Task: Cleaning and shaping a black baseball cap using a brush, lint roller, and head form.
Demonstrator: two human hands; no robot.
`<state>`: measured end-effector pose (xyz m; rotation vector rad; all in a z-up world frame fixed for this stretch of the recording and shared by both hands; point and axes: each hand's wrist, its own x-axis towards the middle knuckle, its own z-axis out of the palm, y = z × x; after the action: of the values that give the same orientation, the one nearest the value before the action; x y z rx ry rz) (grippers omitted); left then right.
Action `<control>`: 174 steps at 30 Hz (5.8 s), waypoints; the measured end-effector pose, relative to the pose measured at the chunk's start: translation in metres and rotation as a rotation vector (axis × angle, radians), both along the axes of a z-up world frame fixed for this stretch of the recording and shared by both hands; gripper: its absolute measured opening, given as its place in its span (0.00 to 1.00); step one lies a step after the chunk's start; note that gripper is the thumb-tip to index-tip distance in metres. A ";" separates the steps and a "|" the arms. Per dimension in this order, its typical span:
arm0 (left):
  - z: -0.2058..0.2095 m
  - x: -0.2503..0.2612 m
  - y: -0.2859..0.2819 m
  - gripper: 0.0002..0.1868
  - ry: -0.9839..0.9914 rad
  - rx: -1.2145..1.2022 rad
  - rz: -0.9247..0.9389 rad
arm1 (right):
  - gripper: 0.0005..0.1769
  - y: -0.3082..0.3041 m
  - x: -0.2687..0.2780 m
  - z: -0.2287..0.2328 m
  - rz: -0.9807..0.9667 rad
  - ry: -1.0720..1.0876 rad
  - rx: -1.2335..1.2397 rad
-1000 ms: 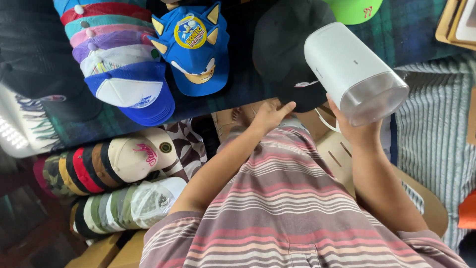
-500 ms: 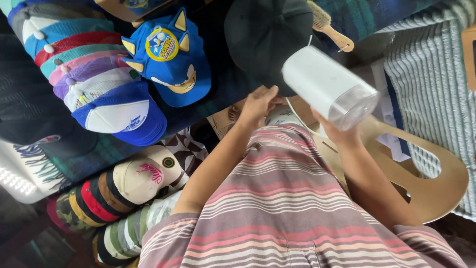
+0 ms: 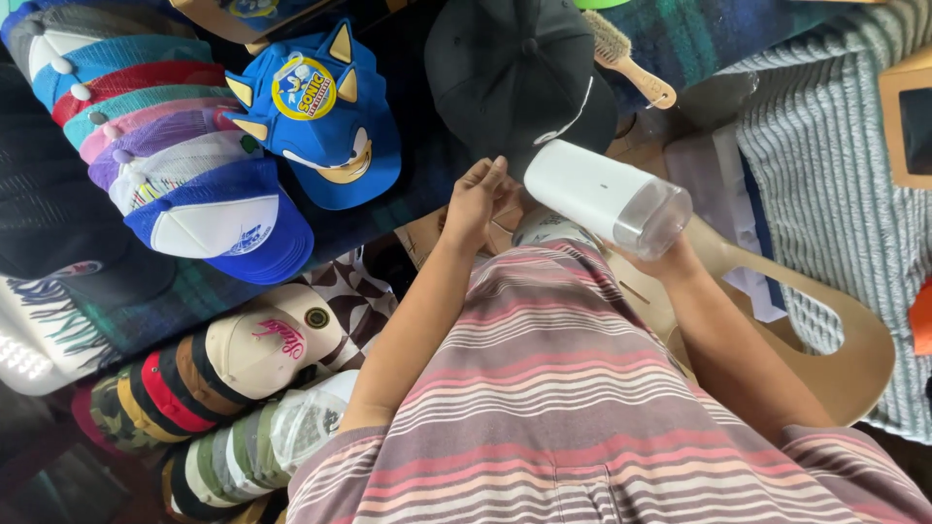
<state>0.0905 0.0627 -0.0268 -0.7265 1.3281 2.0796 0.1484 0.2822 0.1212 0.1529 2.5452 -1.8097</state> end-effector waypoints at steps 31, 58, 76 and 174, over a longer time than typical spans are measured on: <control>0.060 -0.049 -0.049 0.09 0.115 -0.620 0.331 | 0.11 0.155 -0.206 -0.058 0.476 -0.109 -0.372; -0.008 -0.102 -0.100 0.36 0.040 -0.695 0.508 | 0.07 0.149 -0.215 -0.039 0.477 -0.238 -0.451; 0.033 -0.086 -0.079 0.28 0.122 -0.387 0.509 | 0.19 0.090 -0.257 0.050 0.611 -0.162 -0.055; -0.011 0.010 -0.014 0.05 0.016 0.189 0.055 | 0.25 0.013 0.043 -0.028 -0.029 0.221 0.296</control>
<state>0.1003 0.0490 -0.0377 -0.6718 1.1120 2.2228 0.1918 0.2950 0.0937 -0.0089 2.9692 -1.5238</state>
